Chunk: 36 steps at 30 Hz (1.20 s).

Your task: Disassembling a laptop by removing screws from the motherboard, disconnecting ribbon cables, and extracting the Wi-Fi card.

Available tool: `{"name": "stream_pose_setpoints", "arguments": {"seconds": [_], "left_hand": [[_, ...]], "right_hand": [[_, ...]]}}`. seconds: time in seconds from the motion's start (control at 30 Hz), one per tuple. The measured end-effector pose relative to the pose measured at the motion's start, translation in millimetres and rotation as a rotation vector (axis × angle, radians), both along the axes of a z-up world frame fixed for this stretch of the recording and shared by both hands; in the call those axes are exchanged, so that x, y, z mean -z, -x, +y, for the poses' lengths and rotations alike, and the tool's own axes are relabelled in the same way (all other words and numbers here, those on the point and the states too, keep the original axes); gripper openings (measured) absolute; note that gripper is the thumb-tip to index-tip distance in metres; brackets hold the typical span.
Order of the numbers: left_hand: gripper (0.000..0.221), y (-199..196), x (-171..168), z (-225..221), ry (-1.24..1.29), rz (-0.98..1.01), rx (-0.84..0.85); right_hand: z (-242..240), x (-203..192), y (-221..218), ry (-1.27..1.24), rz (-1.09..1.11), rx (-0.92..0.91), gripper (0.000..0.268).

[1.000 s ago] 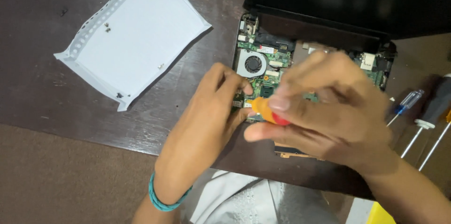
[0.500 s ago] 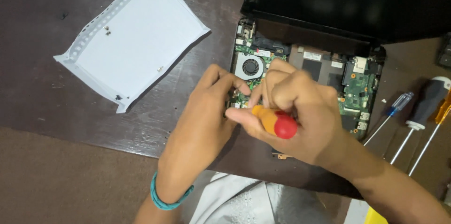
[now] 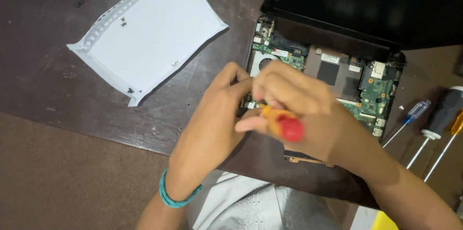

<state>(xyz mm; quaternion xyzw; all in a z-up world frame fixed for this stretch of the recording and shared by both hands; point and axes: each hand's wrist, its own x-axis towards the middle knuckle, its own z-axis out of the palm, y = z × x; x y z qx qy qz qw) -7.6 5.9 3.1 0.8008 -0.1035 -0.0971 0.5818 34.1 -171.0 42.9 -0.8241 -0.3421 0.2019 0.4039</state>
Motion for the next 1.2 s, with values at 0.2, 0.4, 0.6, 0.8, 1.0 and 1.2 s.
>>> {"name": "stream_pose_setpoints", "arguments": {"seconds": [0.2, 0.4, 0.6, 0.8, 1.0, 1.2], "left_hand": [[0.014, -1.3, 4.3, -3.0, -0.115, -0.009, -0.032], [0.015, -0.6, 4.1, -4.0, -0.108, -0.008, -0.025], [0.004, -1.2, 0.5, -4.0, -0.086, 0.018, -0.017], [0.024, 0.2, 1.4, -2.8, -0.118, 0.022, -0.012], [0.018, -1.0, 0.8, -3.6, -0.162, 0.088, -0.032], [0.015, 5.2, 1.5, -0.8, -0.174, -0.058, -0.025]], "right_hand": [[-11.8, -4.3, 2.7, 0.017, 0.057, 0.179, 0.048], [-9.0, -24.3, -1.7, 0.052, 0.125, -0.013, 0.015], [-5.3, -19.9, -4.7, -0.078, -0.123, -0.063, 0.019], [-4.1, -4.6, 1.1, -0.043, -0.278, 0.049, 0.044], [-53.8, -4.6, 21.5, -0.010, -0.367, 0.180, 0.011], [-127.2, 11.1, 83.6, 0.236, -0.049, 0.258, 0.046]]}}
